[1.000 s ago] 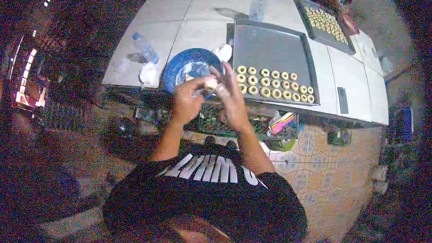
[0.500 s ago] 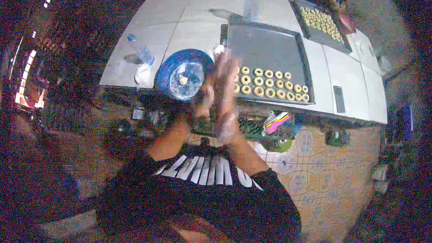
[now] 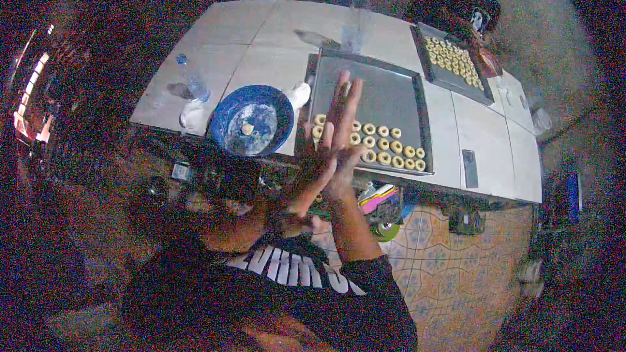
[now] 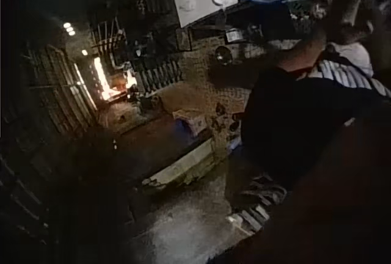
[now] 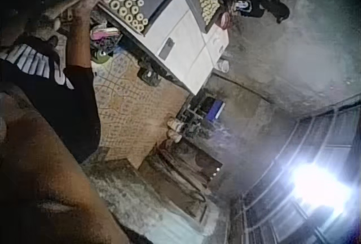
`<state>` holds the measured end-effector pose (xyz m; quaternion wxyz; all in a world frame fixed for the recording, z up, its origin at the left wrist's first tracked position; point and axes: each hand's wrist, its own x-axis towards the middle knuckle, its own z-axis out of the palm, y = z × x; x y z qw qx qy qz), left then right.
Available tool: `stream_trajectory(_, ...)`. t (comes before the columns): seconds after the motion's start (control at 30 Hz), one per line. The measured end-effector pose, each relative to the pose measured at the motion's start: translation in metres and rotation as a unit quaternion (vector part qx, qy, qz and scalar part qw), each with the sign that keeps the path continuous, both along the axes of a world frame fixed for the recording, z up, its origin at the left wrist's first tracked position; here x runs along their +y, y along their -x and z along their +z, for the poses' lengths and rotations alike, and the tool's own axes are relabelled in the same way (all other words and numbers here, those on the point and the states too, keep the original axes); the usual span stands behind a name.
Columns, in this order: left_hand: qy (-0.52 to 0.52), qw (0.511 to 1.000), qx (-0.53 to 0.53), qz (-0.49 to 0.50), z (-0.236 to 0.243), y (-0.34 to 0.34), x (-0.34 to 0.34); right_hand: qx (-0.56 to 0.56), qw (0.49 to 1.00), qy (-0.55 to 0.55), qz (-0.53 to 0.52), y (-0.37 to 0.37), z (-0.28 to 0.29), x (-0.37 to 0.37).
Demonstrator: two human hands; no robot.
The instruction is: The person shapes dough into rings by hand, places the dough onto a metal tray, and rubs flour from a bowl onto their hands to shape more dough.
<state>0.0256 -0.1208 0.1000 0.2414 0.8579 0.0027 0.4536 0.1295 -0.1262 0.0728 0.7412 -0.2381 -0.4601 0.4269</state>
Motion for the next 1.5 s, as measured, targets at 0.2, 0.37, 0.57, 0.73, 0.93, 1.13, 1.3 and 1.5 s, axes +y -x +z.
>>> stream_trajectory(0.2, 0.287, 0.955, -0.072, -0.014, -0.05, 0.008, 0.025, -0.183, 0.978, -0.095, -0.03, 0.042, -0.019, -0.026)
stream_trajectory(0.37, 0.166, 0.985, 0.037, 0.03, -0.069, -0.002, 0.013, 0.039, 0.99, -0.002, -0.137, 0.02, 0.008, -0.004)
stream_trajectory(0.57, 0.14, 0.987, -0.065, 0.05, -0.033, 0.001, 0.052, -0.133, 0.982, 0.032, -0.134, 0.049, -0.034, -0.021)
stream_trajectory(0.73, 0.144, 0.989, 0.009, -0.019, -0.049, 0.002, 0.044, 0.046, 0.98, -0.068, -0.183, 0.037, 0.005, 0.008)
stream_trajectory(0.93, 0.266, 0.906, -0.24, -0.225, -0.021, -0.012, 0.077, -0.175, 0.97, -0.007, -0.168, 0.04, -0.037, 0.032)
stream_trajectory(1.13, 0.063, 0.997, 0.034, 0.029, -0.05, 0.02, 0.088, 0.017, 0.98, -0.042, -0.192, 0.053, 0.005, 0.022)
stream_trajectory(1.3, 0.198, 0.971, -0.089, -0.099, -0.028, 0.011, 0.074, -0.125, 0.973, -0.033, -0.193, 0.041, -0.03, 0.04)
stream_trajectory(1.5, 0.164, 0.986, -0.012, -0.014, -0.065, -0.002, 0.085, -0.065, 0.979, -0.071, -0.177, 0.041, -0.021, 0.007)
